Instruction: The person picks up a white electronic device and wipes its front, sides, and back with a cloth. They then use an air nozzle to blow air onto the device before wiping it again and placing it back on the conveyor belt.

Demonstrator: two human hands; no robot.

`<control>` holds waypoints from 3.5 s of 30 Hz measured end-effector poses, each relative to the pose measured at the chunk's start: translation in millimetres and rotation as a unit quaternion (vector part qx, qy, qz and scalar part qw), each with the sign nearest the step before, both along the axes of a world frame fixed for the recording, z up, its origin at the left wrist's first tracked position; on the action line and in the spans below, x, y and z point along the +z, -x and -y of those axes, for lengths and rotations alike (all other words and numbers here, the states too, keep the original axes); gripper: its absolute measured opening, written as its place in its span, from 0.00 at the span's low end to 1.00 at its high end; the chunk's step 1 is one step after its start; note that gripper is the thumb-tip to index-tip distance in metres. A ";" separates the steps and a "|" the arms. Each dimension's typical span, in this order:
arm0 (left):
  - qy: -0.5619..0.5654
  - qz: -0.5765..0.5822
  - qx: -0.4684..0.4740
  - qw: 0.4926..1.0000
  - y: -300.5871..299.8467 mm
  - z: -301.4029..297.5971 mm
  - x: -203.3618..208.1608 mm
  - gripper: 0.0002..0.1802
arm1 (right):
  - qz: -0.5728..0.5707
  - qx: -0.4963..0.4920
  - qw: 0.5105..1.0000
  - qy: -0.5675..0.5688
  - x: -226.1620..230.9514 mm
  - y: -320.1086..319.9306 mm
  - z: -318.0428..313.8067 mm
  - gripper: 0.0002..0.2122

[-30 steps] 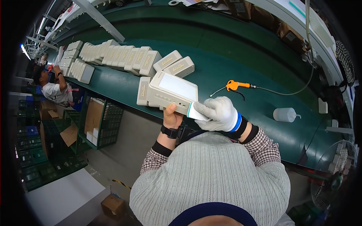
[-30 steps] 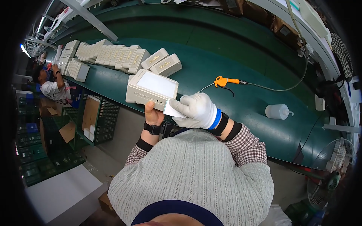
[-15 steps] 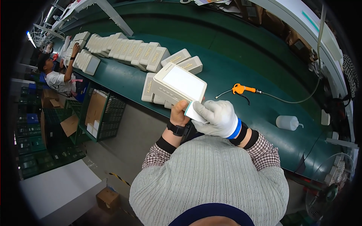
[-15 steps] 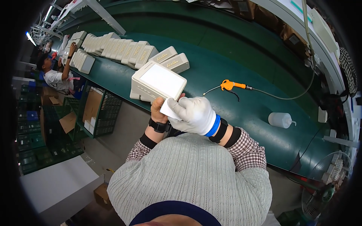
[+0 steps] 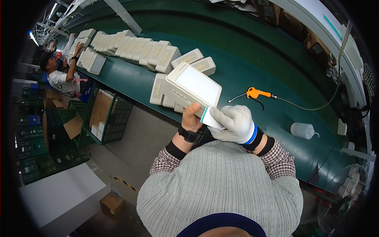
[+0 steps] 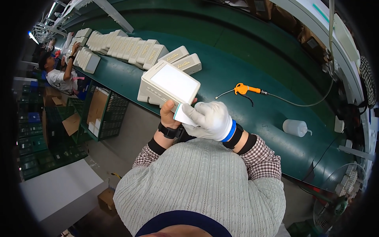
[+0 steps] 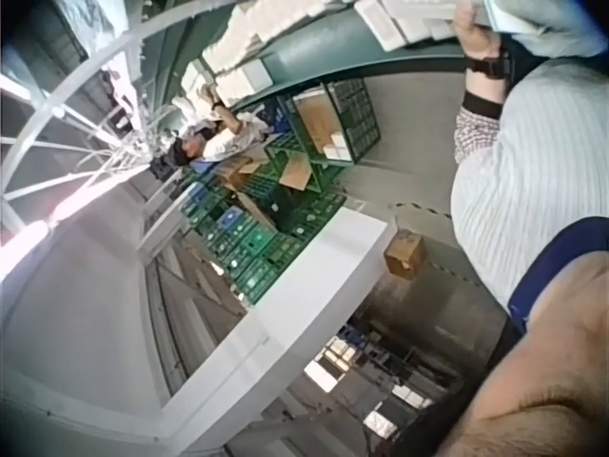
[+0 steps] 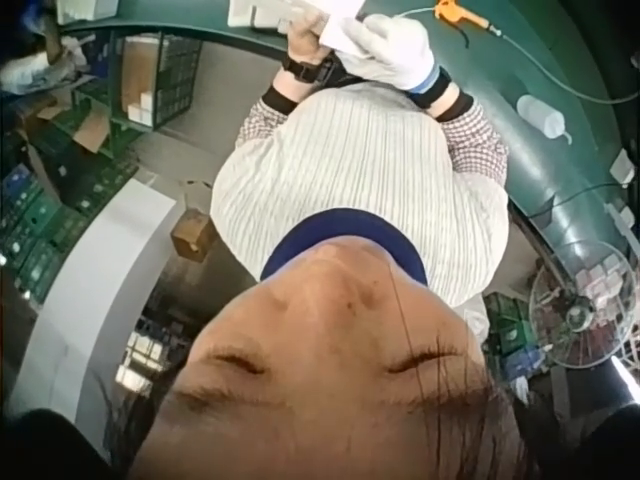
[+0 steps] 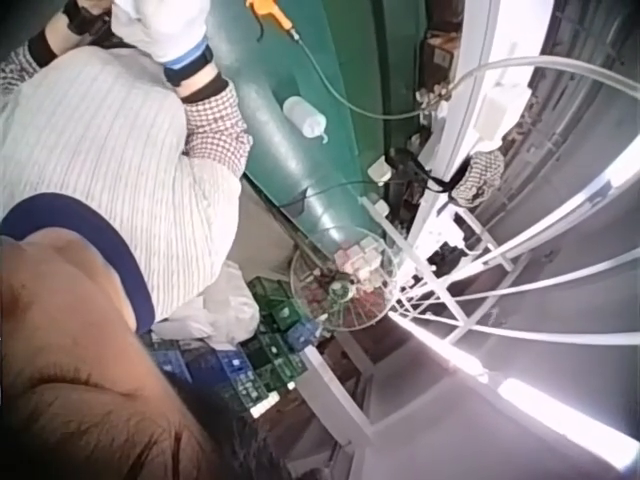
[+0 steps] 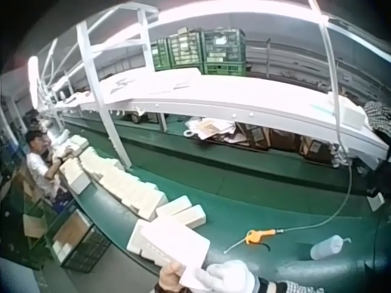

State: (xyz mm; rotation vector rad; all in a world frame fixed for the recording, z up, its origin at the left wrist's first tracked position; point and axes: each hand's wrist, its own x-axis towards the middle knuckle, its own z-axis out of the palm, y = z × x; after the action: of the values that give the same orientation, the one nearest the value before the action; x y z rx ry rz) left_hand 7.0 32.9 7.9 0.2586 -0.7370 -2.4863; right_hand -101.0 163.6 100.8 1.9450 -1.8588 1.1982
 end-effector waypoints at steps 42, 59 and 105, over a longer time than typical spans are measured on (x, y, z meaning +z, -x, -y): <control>0.051 0.051 0.013 0.997 0.3 -11.6 -12.8 0.47 | 0.046 -0.012 0.998 -0.040 -4.5 5.0 -17.4 0.23; 0.056 0.072 0.046 0.995 5.2 -17.3 -9.8 0.51 | 0.051 -0.033 0.998 0.008 -2.8 7.3 -5.2 0.22; 0.049 0.095 0.074 0.992 -40.9 31.7 -16.3 0.45 | 0.003 -0.244 0.905 -0.347 -73.0 137.9 -55.8 0.24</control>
State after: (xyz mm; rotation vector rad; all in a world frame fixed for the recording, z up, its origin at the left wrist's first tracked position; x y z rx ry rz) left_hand 47.9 1.2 -8.5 0.5010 -0.8804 -2.3001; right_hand -238.9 219.5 27.8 1.5337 -2.8095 0.4077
